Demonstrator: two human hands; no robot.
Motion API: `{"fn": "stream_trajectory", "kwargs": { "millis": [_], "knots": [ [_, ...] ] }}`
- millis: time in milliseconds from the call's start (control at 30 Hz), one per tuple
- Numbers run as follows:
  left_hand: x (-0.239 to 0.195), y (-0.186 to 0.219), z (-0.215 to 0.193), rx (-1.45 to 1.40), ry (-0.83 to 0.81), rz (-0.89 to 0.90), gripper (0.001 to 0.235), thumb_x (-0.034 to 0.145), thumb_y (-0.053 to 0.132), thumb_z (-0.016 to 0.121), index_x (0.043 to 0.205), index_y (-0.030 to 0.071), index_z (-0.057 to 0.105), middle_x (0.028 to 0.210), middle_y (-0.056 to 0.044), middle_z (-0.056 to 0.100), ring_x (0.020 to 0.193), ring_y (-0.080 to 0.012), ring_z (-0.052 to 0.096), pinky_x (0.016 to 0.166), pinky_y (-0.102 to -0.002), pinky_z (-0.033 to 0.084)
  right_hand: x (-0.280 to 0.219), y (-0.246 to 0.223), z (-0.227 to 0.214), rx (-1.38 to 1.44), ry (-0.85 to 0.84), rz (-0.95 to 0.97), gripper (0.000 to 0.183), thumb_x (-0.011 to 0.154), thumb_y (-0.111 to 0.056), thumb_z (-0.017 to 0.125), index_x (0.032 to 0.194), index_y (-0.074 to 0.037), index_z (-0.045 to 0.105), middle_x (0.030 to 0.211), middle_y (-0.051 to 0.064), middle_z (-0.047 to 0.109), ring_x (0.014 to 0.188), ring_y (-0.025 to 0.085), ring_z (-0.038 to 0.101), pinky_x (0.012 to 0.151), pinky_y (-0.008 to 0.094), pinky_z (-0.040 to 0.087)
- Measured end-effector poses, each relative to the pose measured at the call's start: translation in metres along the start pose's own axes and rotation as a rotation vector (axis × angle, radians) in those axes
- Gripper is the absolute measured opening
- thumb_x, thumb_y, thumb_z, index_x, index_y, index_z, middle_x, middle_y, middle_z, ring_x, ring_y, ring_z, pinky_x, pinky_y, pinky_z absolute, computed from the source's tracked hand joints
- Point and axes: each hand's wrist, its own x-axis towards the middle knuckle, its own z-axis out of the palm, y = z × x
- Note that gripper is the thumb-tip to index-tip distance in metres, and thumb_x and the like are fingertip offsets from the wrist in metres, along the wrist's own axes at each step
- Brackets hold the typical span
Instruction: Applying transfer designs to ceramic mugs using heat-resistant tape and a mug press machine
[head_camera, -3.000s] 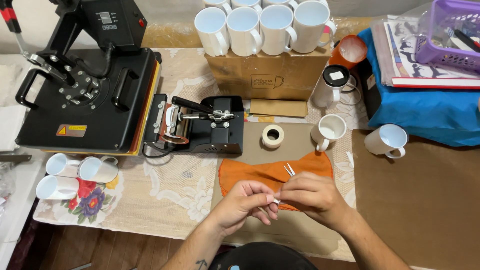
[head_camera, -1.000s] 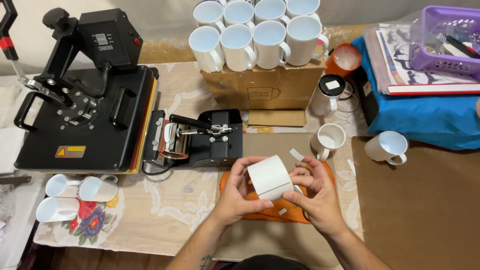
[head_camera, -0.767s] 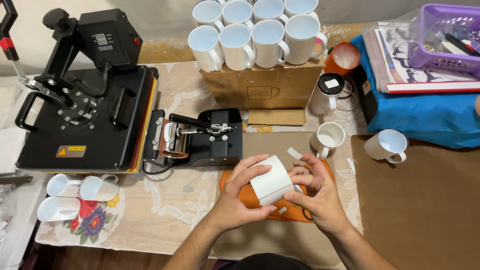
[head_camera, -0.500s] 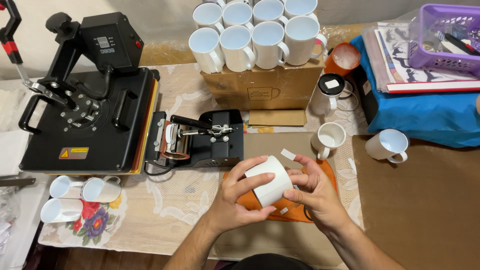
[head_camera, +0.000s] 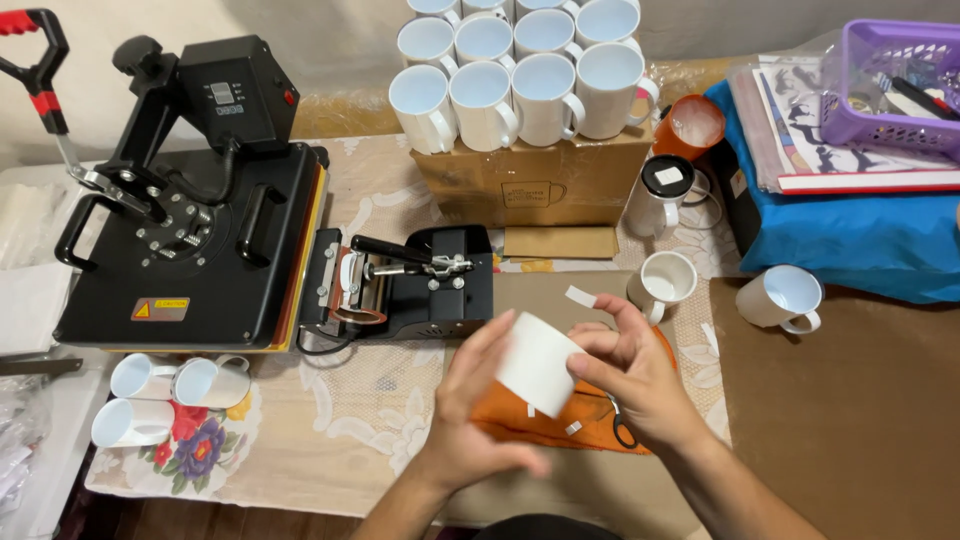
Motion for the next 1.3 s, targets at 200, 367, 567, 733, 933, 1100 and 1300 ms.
{"fn": "stream_trajectory", "kwargs": {
  "millis": [200, 367, 567, 733, 933, 1100, 1300],
  "knots": [
    [0.010, -0.021, -0.015, -0.799, -0.269, -0.774, 0.086, 0.080, 0.039, 0.070, 0.152, 0.007, 0.035, 0.143, -0.015, 0.052, 0.123, -0.0264, 0.054, 0.100, -0.038, 0.043, -0.005, -0.032, 0.003, -0.124, -0.276, -0.034, 0.071, 0.080, -0.008, 0.080, 0.135, -0.005, 0.035, 0.091, 0.012, 0.079, 0.108, 0.020, 0.058, 0.093, 0.033, 0.050],
    [0.021, -0.022, -0.005, -1.012, -0.384, -0.798, 0.096, 0.065, 0.035, 0.084, 0.147, 0.003, 0.046, 0.134, -0.011, 0.060, 0.113, -0.0196, 0.060, 0.089, -0.030, 0.050, -0.003, -0.062, 0.017, -0.279, -0.334, -0.024, 0.073, 0.077, -0.010, 0.083, 0.136, -0.007, 0.039, 0.087, 0.007, 0.080, 0.112, 0.020, 0.060, 0.104, 0.036, 0.045],
    [0.020, -0.015, 0.008, -1.146, -0.187, -0.764, 0.097, 0.060, 0.029, 0.088, 0.143, -0.001, 0.047, 0.150, -0.017, 0.051, 0.117, -0.0275, 0.061, 0.092, -0.041, 0.055, 0.001, -0.065, 0.026, -0.341, -0.378, -0.105, 0.074, 0.080, -0.011, 0.078, 0.140, -0.006, 0.034, 0.103, 0.012, 0.079, 0.128, 0.030, 0.064, 0.104, 0.041, 0.052],
    [0.015, -0.005, 0.004, -1.002, 0.132, -0.729, 0.095, 0.052, 0.029, 0.091, 0.135, 0.000, 0.054, 0.122, -0.014, 0.065, 0.106, -0.0255, 0.062, 0.091, -0.037, 0.053, -0.024, -0.077, 0.022, -0.353, -0.202, -0.189, 0.015, 0.091, -0.016, 0.067, 0.087, -0.002, 0.070, 0.071, 0.005, 0.059, 0.062, 0.012, 0.052, 0.056, 0.025, 0.042],
    [0.010, 0.007, 0.000, -1.024, 0.162, -0.647, 0.098, 0.054, 0.026, 0.095, 0.139, 0.002, 0.050, 0.124, -0.012, 0.064, 0.107, -0.0238, 0.063, 0.092, -0.033, 0.051, -0.024, -0.071, 0.034, -0.345, -0.232, 0.096, 0.016, 0.084, -0.012, 0.080, 0.079, 0.003, 0.078, 0.052, 0.001, 0.049, 0.047, 0.010, 0.039, 0.042, 0.026, 0.030],
    [0.012, 0.015, -0.002, -1.010, 0.161, -0.595, 0.099, 0.055, 0.027, 0.096, 0.139, 0.001, 0.048, 0.123, -0.012, 0.064, 0.107, -0.0217, 0.063, 0.093, -0.032, 0.051, -0.019, -0.071, 0.036, -0.335, -0.247, 0.095, 0.019, 0.083, -0.015, 0.079, 0.079, 0.004, 0.080, 0.054, 0.005, 0.061, 0.051, 0.011, 0.044, 0.046, 0.026, 0.033],
    [0.011, 0.020, -0.003, -1.023, 0.151, -0.589, 0.099, 0.057, 0.028, 0.096, 0.139, 0.002, 0.046, 0.123, -0.012, 0.063, 0.107, -0.0213, 0.062, 0.094, -0.033, 0.050, -0.020, -0.067, 0.038, -0.339, -0.198, 0.115, 0.015, 0.081, -0.010, 0.082, 0.078, 0.003, 0.079, 0.056, 0.006, 0.062, 0.053, 0.011, 0.049, 0.049, 0.026, 0.037]
  ]
}}
